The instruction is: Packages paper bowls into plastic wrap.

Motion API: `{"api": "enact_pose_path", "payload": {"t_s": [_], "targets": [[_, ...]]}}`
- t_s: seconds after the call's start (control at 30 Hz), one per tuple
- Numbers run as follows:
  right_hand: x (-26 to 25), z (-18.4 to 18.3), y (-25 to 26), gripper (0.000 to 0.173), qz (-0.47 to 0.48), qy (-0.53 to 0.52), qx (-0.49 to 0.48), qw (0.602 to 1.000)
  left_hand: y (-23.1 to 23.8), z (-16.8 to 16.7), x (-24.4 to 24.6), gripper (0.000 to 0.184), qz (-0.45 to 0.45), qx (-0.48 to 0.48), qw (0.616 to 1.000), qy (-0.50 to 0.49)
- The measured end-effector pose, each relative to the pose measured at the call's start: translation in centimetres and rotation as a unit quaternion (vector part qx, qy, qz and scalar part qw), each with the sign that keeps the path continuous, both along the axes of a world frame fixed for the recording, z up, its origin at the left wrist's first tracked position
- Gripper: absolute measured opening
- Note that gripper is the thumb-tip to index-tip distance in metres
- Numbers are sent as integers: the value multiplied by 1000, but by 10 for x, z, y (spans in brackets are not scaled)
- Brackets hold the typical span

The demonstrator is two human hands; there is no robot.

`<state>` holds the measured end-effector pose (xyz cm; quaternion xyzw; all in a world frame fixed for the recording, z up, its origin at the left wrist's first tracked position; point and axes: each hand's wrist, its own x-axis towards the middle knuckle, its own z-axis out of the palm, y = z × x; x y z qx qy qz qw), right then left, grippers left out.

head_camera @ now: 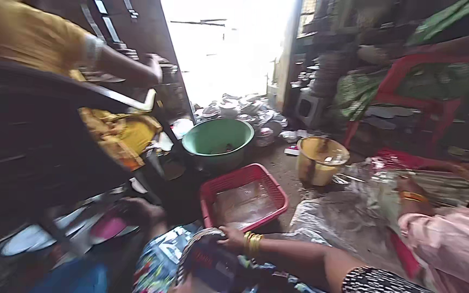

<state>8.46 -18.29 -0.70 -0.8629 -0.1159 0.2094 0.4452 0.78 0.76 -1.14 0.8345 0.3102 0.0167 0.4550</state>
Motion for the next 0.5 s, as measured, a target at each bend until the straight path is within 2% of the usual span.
{"api": "enact_pose_path", "payload": {"t_s": [0.07, 0.13, 0.17, 0.27, 0.33, 0.43, 0.5], "targets": [[6, -5, -3, 48, 15, 47, 122, 991, 2, -2, -5, 38, 4, -31, 997, -63], [11, -4, -10, 46, 52, 104, 213, 970, 5, -6, -6, 38, 0, -29, 998, -59], [13, -1, -13, 47, 71, 115, 210, 968, 4, -5, -6, 37, 1, -26, 998, -56], [11, 9, -10, 48, 90, 79, 101, 988, 2, -3, -6, 35, 4, 4, 999, -39], [12, 7, -8, 49, 88, 55, 69, 992, 2, -1, -4, 38, 7, 18, 1000, -13], [19, 1, -14, 45, 85, 13, 75, 994, 2, 13, 1, 53, -33, -8, 999, 19], [18, 5, -25, 39, 64, 42, 114, 991, 5, 25, 2, 59, -108, -50, 993, 5]]}}
